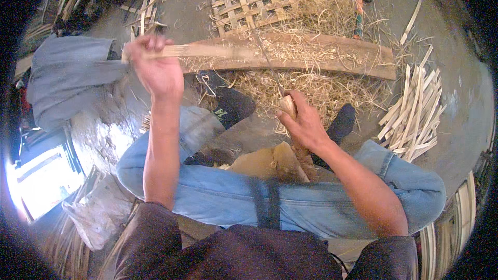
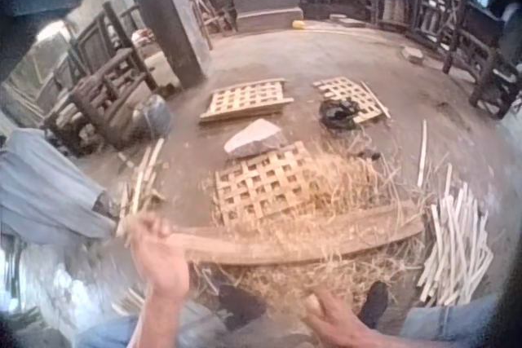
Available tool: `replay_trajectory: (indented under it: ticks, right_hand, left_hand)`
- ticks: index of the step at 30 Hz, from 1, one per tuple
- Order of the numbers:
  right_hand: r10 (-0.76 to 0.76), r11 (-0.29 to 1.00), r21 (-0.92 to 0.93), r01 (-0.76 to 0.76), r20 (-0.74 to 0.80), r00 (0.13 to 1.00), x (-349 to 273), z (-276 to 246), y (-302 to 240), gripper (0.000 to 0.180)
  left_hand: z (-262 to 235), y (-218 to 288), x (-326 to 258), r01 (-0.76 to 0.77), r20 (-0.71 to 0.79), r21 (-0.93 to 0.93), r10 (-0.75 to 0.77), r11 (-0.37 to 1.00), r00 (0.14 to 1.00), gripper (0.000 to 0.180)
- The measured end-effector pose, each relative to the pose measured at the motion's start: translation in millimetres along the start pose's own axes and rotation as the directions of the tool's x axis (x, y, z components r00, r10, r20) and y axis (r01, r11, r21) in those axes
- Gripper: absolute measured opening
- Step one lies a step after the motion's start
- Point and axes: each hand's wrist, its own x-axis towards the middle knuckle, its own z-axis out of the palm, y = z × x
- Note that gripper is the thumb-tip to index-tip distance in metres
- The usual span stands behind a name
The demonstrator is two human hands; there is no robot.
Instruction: The person sits on the floor and uses a knife to shave and shape thin wooden sticks. They repeatedly hold the stick in one hand and scrape along its length with the knife in the other, producing wood shavings. Finished sticks are placed aside on the floor.
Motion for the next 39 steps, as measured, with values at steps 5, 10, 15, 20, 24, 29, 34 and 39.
replay_trajectory:
  ticks: [5,10,15,20,24,29,34,39]
  right_hand:
    - [-0.096,0.97,-0.225,0.097,0.013,0.995,9.1,7.9,15.3,0.047]
    - [-0.076,0.952,-0.295,0.081,0.03,0.997,4.5,15.9,14.5,0.05]
    - [-0.014,0.943,-0.33,0.045,0.094,0.995,12.4,10.0,20.1,0.041]
    - [-0.054,0.941,-0.326,0.092,0.124,0.991,17.5,12.9,27.7,0.051]
    - [0.003,0.978,-0.207,0.037,0.187,0.982,13.7,13.9,6.3,0.05]
    - [-0.096,0.971,-0.214,0.103,0.046,0.994,16.7,13.2,3.2,0.034]
    - [-0.062,0.978,-0.197,0.067,0.032,0.998,13.0,7.1,8.7,0.035]
    - [-0.127,0.98,-0.155,0.121,-0.027,0.992,12.1,10.4,-0.7,0.038]
  left_hand:
    - [-7.9,-2.7,-7.1,-0.229,0.227,0.089,0.204,0.969,0.952,0.036]
    - [-19.8,-20.1,-22.2,-0.093,0.173,0.209,0.057,0.974,0.983,0.027]
    - [-12.1,-6.7,-27.9,-0.07,0.085,0.314,0.046,0.947,0.995,0.038]
    - [-8.1,9.1,-30.5,-0.15,0.191,-0.059,0.159,0.987,0.969,0.063]
    - [-33.3,-5.4,-29.2,-0.13,0.188,0.012,0.125,0.991,0.974,0.078]
    - [-59.5,21.2,8.2,0.057,0.368,-0.088,-0.021,0.994,0.93,0.043]
    - [-39.5,25.0,0.3,0.113,0.361,-0.121,-0.062,0.986,0.93,0.025]
    - [-50.8,20.9,0.8,-0.029,0.421,-0.089,0.064,0.996,0.905,0.025]
